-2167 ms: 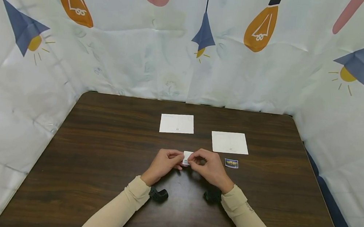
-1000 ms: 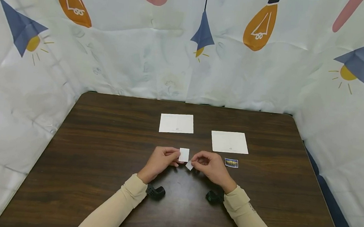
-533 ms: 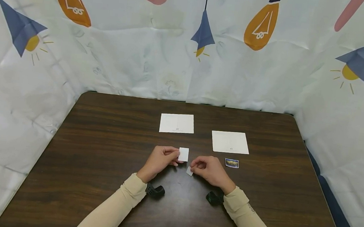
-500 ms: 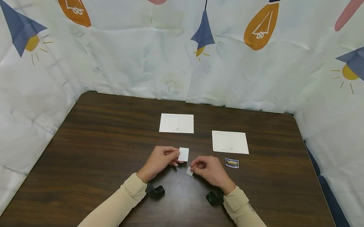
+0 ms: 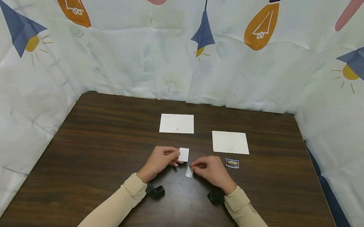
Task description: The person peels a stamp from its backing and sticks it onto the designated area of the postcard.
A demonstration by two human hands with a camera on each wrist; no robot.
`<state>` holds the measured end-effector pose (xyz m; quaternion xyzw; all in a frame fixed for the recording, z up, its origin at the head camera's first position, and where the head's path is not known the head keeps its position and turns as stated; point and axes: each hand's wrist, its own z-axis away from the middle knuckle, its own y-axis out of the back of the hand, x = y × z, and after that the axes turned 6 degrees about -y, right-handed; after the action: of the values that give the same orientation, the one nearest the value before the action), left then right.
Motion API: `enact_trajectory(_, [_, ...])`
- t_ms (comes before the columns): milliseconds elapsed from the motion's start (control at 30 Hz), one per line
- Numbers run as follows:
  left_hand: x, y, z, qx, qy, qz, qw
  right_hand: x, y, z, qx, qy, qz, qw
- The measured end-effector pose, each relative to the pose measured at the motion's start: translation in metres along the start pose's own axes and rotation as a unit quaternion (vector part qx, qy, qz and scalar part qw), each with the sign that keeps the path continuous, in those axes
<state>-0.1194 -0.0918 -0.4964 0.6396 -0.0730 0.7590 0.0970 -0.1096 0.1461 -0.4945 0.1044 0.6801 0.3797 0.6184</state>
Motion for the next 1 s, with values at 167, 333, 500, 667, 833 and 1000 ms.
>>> enact_trajectory(167, [0.000, 0.000, 0.000, 0.004, -0.005, 0.004, 1.0000, -0.003, 0.003, 0.001, 0.047, 0.036, -0.019, 0.9981])
enact_trajectory(333, [0.001, -0.002, 0.000, 0.004, -0.009, 0.006, 0.9999, -0.006, 0.004, 0.001, 0.110, 0.096, -0.010, 0.9892])
enact_trajectory(500, [0.004, -0.003, 0.000, 0.001, -0.009, 0.011, 0.9999, -0.009, 0.006, -0.003, 0.157, 0.166, 0.022, 0.9734])
enact_trajectory(667, [0.006, -0.003, 0.000, -0.003, -0.009, 0.016, 0.9998, -0.010, 0.004, -0.007, 0.179, 0.230, 0.068, 0.9541])
enact_trajectory(833, [0.009, -0.002, 0.002, -0.012, -0.007, 0.022, 0.9997, -0.013, 0.003, -0.011, 0.195, 0.280, 0.119, 0.9324])
enact_trajectory(1000, [0.011, -0.001, 0.005, -0.019, -0.001, 0.025, 0.9995, -0.016, 0.004, -0.012, 0.194, 0.309, 0.146, 0.9196])
